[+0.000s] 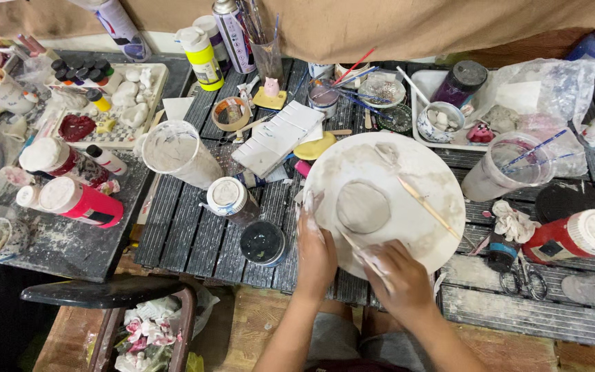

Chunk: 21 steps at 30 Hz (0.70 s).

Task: The person shapes a lump of clay on a rotating pottery wheel using a wooden stick and a yellow sponge. They smooth the surface and edges of the clay piece while rotating the wheel.

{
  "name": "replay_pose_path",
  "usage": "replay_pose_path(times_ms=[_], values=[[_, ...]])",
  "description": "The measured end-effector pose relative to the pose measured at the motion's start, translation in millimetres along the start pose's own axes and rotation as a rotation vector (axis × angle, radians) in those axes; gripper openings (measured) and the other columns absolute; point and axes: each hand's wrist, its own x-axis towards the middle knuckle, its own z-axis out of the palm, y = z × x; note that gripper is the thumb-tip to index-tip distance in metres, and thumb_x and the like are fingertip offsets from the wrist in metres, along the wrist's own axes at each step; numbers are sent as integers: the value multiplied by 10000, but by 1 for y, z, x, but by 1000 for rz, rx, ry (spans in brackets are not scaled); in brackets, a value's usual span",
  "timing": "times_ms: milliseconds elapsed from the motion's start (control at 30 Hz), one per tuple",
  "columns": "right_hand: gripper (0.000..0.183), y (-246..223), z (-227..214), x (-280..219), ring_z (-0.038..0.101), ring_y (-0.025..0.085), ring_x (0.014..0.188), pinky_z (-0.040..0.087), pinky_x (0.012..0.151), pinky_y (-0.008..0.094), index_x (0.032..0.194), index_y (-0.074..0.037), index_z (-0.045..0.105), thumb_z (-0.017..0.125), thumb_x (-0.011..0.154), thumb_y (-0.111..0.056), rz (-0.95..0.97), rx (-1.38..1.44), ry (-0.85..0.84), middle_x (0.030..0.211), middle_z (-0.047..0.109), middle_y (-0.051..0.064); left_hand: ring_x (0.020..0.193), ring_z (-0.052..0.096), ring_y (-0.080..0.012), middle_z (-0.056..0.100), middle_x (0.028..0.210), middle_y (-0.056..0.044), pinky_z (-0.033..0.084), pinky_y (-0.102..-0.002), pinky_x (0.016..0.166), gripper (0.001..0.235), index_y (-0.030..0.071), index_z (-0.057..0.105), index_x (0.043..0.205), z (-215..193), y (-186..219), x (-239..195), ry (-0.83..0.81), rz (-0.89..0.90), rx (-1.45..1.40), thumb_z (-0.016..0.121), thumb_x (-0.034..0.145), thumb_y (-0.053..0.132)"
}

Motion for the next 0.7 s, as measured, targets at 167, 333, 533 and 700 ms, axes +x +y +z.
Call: replay_pose_path(times_ms=[167, 333, 533, 700], values=[[248, 24, 4, -19, 689, 217, 869, 611, 715, 325, 1035, -79, 667, 759, 807, -45, 30, 99, 67, 978, 716, 80, 1389, 471, -459, 520, 1468, -284, 263, -532, 1234, 673, -108, 296, 1538, 1, -2, -6, 23, 89, 29, 425, 878, -143], [259, 65, -44, -39, 731, 163, 791, 596, 657, 293, 989, -84, 747, 646, 792, 50, 351, 254, -69, 952, 757, 69, 1357, 492, -446, 537, 1458, -271, 345, -496, 1184, 677, -111, 292, 1540, 1, -3, -8, 10, 79, -2, 429, 878, -145], [166, 61, -36, -23, 746, 186, 672, 609, 603, 298, 987, -107, 784, 700, 859, -44, 484, 346, -153, 901, 772, 63, 1370, 473, -461, 550, 1448, -263, 332, -510, 1187, 619, -115, 353, 1497, 1, -1, -7, 18, 110, 31, 438, 885, -143], [171, 49, -30, -15, 747, 170, 832, 610, 770, 297, 1025, -135, 759, 707, 885, -52, 164, 286, -70, 903, 767, 42, 1365, 470, -465, 549, 1447, -262, 329, -508, 1185, 601, -120, 376, 1478, 3, -2, -7, 14, 82, 38, 435, 881, -139]])
